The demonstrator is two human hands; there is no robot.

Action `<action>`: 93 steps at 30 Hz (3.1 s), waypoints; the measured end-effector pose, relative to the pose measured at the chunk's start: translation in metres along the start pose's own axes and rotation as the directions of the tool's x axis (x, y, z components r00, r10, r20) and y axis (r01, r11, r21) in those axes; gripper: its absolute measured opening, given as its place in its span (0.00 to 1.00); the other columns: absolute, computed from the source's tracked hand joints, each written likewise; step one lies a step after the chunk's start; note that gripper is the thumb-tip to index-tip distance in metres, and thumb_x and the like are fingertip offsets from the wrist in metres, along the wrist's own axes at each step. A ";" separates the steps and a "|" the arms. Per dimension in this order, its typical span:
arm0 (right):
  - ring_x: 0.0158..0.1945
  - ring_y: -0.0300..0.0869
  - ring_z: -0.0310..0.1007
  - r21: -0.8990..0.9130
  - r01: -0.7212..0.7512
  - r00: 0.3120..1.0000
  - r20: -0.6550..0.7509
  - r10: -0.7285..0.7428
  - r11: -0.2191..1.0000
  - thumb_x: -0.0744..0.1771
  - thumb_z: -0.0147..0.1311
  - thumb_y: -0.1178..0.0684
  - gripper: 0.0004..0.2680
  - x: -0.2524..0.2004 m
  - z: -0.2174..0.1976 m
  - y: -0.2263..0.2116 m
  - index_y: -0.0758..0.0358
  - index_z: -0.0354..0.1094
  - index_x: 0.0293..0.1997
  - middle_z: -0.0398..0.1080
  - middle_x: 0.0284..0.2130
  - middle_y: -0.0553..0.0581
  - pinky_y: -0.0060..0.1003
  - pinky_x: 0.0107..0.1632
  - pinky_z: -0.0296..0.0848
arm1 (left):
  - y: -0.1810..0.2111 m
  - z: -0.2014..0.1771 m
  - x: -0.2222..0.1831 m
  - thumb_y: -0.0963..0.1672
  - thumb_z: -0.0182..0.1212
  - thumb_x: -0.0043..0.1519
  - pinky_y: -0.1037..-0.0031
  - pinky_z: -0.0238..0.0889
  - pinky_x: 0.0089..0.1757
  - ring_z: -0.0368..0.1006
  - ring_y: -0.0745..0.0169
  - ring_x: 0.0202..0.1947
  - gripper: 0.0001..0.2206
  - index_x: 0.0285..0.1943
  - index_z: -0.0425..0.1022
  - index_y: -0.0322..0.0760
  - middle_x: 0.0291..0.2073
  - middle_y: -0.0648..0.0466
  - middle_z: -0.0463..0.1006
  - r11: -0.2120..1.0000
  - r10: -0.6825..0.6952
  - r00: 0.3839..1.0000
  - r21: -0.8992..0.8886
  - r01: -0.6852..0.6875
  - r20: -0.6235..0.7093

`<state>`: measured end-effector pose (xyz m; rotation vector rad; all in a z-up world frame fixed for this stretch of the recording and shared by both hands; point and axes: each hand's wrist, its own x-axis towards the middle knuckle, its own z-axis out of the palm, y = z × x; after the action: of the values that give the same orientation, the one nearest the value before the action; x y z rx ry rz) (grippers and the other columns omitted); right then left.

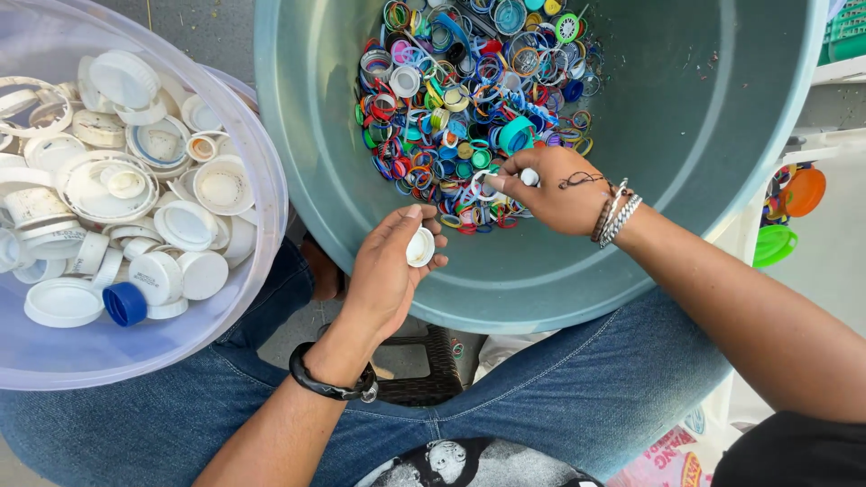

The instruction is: Sort various plastic and metal bottle caps from a large bucket into smaller containers.

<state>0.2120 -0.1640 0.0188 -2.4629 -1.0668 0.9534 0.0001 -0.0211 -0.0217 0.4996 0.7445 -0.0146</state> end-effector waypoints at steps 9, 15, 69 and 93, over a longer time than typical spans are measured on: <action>0.34 0.44 0.76 0.134 0.163 0.986 0.007 -0.166 0.977 0.69 0.55 0.48 0.09 -0.044 -0.008 -0.017 0.63 0.75 0.46 0.77 0.31 0.58 0.40 0.40 0.73 | -0.002 0.020 -0.016 0.46 0.57 0.69 0.74 0.64 0.32 0.67 0.70 0.31 0.13 0.55 0.77 0.33 0.30 0.57 0.73 0.819 0.186 0.976 0.530 -0.219 0.116; 0.33 0.39 0.72 0.324 0.048 0.981 0.161 -0.105 0.945 0.68 0.55 0.47 0.10 -0.046 -0.008 -0.021 0.62 0.76 0.45 0.77 0.30 0.55 0.37 0.39 0.73 | -0.006 0.026 -0.027 0.45 0.69 0.60 0.68 0.65 0.29 0.72 0.59 0.27 0.10 0.45 0.80 0.33 0.29 0.50 0.75 0.307 0.457 0.821 0.805 -0.508 0.344; 0.29 0.44 0.71 0.528 0.159 0.441 0.718 -0.538 0.835 0.71 0.45 0.43 0.15 -0.064 0.012 -0.043 0.67 0.71 0.41 0.72 0.24 0.58 0.42 0.37 0.72 | 0.008 0.027 -0.038 0.40 0.67 0.61 0.59 0.68 0.35 0.73 0.47 0.36 0.07 0.43 0.75 0.31 0.33 0.49 0.73 -0.289 0.402 0.574 0.694 -0.660 0.713; 0.32 0.49 0.75 0.291 0.504 0.851 -0.007 -0.525 0.813 0.72 0.50 0.52 0.06 -0.063 -0.031 -0.043 0.64 0.67 0.47 0.72 0.30 0.58 0.44 0.34 0.70 | 0.009 0.013 -0.018 0.46 0.51 0.73 0.72 0.64 0.32 0.67 0.69 0.32 0.13 0.56 0.73 0.29 0.33 0.55 0.69 0.955 0.058 0.990 0.283 -0.093 0.131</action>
<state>0.1782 -0.1809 0.0915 -1.7750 -1.4128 0.9376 -0.0030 -0.0218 0.0017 0.7990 0.6054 -0.0829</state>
